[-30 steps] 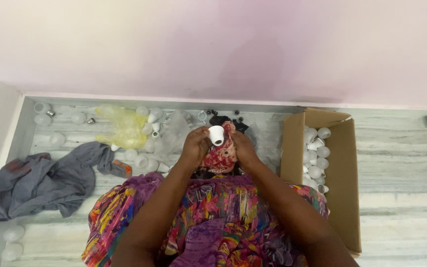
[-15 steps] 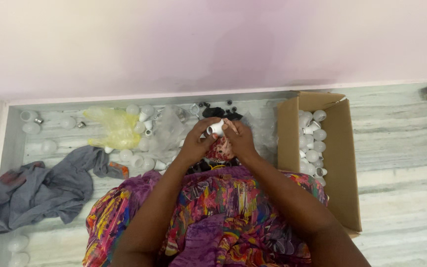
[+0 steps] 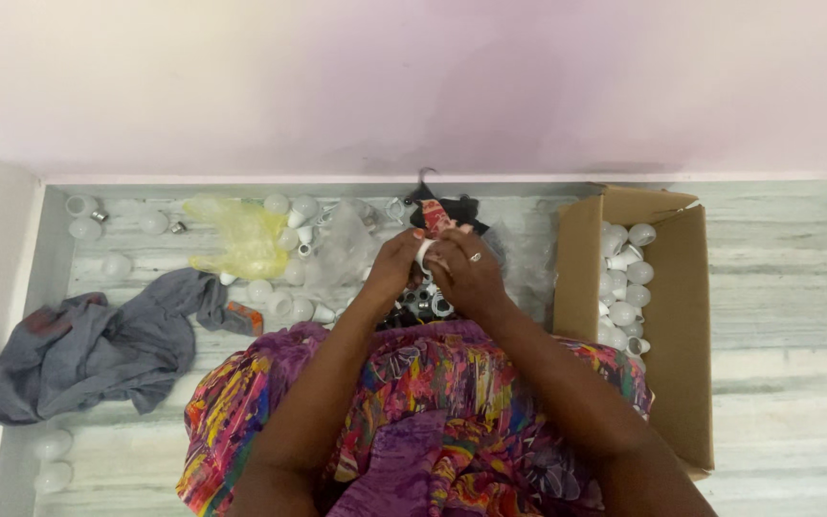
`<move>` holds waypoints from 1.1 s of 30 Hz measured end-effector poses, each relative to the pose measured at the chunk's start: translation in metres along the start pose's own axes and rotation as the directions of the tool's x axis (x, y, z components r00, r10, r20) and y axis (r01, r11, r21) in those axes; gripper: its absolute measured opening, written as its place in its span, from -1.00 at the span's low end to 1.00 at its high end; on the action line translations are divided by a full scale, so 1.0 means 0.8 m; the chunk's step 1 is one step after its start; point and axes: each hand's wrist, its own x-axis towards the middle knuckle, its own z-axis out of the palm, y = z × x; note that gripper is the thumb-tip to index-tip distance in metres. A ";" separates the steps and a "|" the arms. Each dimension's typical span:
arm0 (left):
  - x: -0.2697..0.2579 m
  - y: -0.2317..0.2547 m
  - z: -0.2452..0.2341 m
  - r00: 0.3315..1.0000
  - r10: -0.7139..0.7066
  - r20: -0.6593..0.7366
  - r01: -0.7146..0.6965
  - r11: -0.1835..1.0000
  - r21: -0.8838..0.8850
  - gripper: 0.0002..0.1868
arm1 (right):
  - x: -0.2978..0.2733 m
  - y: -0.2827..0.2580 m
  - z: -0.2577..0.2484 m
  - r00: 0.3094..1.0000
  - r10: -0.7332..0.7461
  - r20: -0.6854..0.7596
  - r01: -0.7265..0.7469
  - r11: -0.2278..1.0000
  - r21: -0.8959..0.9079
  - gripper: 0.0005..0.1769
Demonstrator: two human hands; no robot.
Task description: The person sits on the floor and repeatedly picks up white bulb-shaped objects and black bases, then joins them together by hand. The assembled units are placed into a cardboard box nearby.
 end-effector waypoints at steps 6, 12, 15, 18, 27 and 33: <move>-0.001 0.004 -0.001 0.968 0.208 0.143 -0.238 0.940 0.243 -0.67 | -0.035 0.070 0.037 0.821 0.523 0.229 -0.567 0.793 0.221 -0.60; -0.014 0.007 -0.007 0.881 0.411 0.237 -0.464 0.850 0.250 -0.66 | -0.047 0.113 0.063 0.412 0.494 0.766 -0.911 0.195 0.364 -0.58; -0.017 0.012 -0.020 0.908 0.388 0.159 -0.415 0.886 0.207 -0.64 | -0.025 0.094 0.046 0.440 0.516 0.735 -0.893 0.335 0.299 -0.54; -0.018 0.033 -0.055 0.948 0.318 -0.019 -0.315 0.945 0.092 -0.64 | 0.009 0.074 0.007 0.524 0.653 0.547 -0.765 0.643 -0.034 -0.45; -0.154 0.099 -0.187 0.918 0.271 -0.289 -0.218 0.955 0.202 -0.50 | 0.000 0.072 -0.048 0.659 0.679 0.325 -0.715 0.699 -0.008 -0.50; -0.106 0.193 -0.185 0.838 0.479 -0.260 -0.292 0.797 0.528 -0.63 | 0.002 0.072 -0.045 0.651 0.712 0.263 -0.759 0.600 0.253 -0.59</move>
